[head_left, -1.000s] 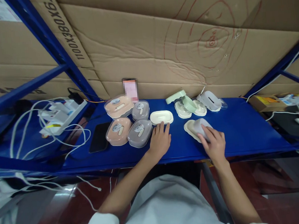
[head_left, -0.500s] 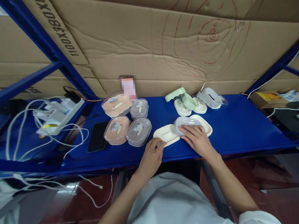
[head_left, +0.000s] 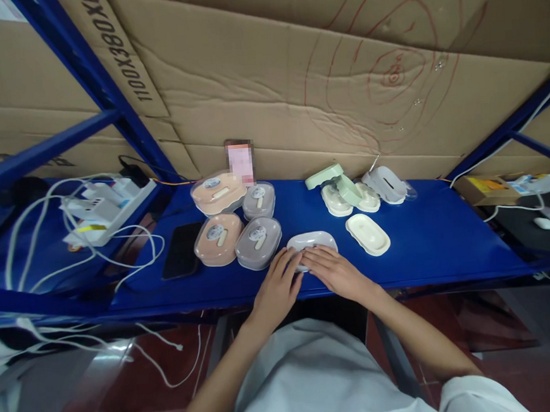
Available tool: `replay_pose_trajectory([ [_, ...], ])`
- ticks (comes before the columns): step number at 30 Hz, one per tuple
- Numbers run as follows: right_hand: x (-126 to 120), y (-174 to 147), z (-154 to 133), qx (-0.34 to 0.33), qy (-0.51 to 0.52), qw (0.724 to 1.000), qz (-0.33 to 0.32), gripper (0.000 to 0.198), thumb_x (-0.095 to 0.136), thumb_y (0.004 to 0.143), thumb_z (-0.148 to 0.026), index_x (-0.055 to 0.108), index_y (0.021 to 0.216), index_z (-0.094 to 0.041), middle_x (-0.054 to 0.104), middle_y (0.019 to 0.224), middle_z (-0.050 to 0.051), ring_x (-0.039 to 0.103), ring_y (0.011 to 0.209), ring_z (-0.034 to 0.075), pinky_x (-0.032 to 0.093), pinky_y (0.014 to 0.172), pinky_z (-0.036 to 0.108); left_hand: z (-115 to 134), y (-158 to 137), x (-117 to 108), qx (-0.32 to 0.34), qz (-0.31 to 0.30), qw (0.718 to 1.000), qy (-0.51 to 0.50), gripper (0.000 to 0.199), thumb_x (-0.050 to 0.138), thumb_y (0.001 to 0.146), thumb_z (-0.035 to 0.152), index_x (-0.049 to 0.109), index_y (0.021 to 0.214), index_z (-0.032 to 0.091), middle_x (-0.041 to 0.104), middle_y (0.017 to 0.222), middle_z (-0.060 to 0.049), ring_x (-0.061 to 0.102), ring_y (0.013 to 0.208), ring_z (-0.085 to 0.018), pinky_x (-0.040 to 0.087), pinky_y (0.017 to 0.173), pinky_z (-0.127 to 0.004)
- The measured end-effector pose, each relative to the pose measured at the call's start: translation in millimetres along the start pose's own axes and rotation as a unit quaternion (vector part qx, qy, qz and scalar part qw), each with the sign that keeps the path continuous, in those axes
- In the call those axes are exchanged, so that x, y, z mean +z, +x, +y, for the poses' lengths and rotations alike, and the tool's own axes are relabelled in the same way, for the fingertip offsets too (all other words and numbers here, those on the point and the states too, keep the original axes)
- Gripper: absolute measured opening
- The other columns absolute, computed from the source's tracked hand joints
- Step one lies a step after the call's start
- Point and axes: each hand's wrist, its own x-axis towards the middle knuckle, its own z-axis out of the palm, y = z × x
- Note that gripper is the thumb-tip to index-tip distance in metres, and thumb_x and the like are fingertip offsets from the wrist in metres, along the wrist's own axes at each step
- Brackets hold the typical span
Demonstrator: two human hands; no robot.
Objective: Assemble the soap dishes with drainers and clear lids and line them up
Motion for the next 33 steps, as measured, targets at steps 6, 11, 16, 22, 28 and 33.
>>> replay_pose_trajectory([
  [6, -19.0, 9.5, 46.0, 0.103, 0.098, 0.989, 0.047, 0.040, 0.043, 0.113, -0.033, 0.064, 0.147, -0.027, 0.069, 0.147, 0.008, 0.062, 0.140, 0.025, 0.049, 0.121, 0.051, 2.4, 0.3, -0.7, -0.010, 0.007, 1.000, 0.014, 0.035, 0.058, 0.105, 0.022, 0.061, 0.141, 0.023, 0.060, 0.149, -0.012, 0.052, 0.147, -0.032, 0.053, 0.119, -0.054],
  [11, -36.8, 25.0, 111.8, 0.251, -0.062, 0.960, 0.103, 0.050, 0.035, 0.112, -0.040, 0.066, 0.143, -0.015, 0.069, 0.143, 0.017, 0.062, 0.136, 0.033, 0.048, 0.117, 0.054, 4.8, 0.9, -1.3, -0.007, 0.005, 0.999, 0.036, 0.034, 0.060, 0.104, 0.020, 0.062, 0.138, 0.020, 0.060, 0.148, -0.013, 0.052, 0.146, -0.032, 0.054, 0.118, -0.053],
  [16, -38.3, 31.9, 122.1, 0.317, -0.202, 0.925, 0.051, 0.052, 0.035, 0.110, -0.032, 0.056, 0.152, -0.008, 0.056, 0.158, 0.022, 0.054, 0.141, 0.036, 0.043, 0.114, 0.052, 5.9, 1.2, -1.6, -0.009, 0.007, 0.999, 0.043, 0.033, 0.060, 0.103, 0.019, 0.063, 0.137, 0.021, 0.060, 0.148, -0.013, 0.052, 0.146, -0.032, 0.054, 0.118, -0.052],
  [22, -32.1, 39.4, 108.5, 0.382, -0.298, 0.875, -0.001, 0.049, 0.044, 0.108, -0.035, 0.055, 0.146, -0.007, 0.064, 0.137, 0.026, 0.057, 0.121, 0.039, 0.042, 0.101, 0.050, 6.5, 1.7, -2.7, -0.007, 0.005, 0.999, 0.045, 0.033, 0.058, 0.104, 0.020, 0.062, 0.138, 0.020, 0.060, 0.149, -0.014, 0.052, 0.147, -0.032, 0.054, 0.118, -0.052],
  [28, -20.2, 27.3, 118.0, 0.375, -0.201, 0.898, 0.112, 0.048, 0.049, 0.106, -0.057, 0.061, 0.126, -0.015, 0.065, 0.122, 0.021, 0.061, 0.108, 0.035, 0.050, 0.090, 0.046, 5.1, 1.2, -0.5, -0.009, 0.003, 0.999, 0.041, 0.032, 0.057, 0.105, 0.022, 0.061, 0.137, 0.021, 0.059, 0.149, -0.014, 0.051, 0.146, -0.033, 0.055, 0.117, -0.054],
  [33, -16.3, 19.9, 129.6, 0.381, -0.013, 0.902, 0.201, 0.049, 0.060, 0.096, -0.068, 0.061, 0.109, -0.021, 0.068, 0.115, 0.014, 0.066, 0.099, 0.031, 0.055, 0.087, 0.045, 4.7, 0.9, -0.6, -0.016, 0.007, 1.000, 0.019, 0.033, 0.058, 0.105, 0.023, 0.061, 0.138, 0.023, 0.059, 0.148, -0.013, 0.052, 0.146, -0.033, 0.054, 0.118, -0.056],
])
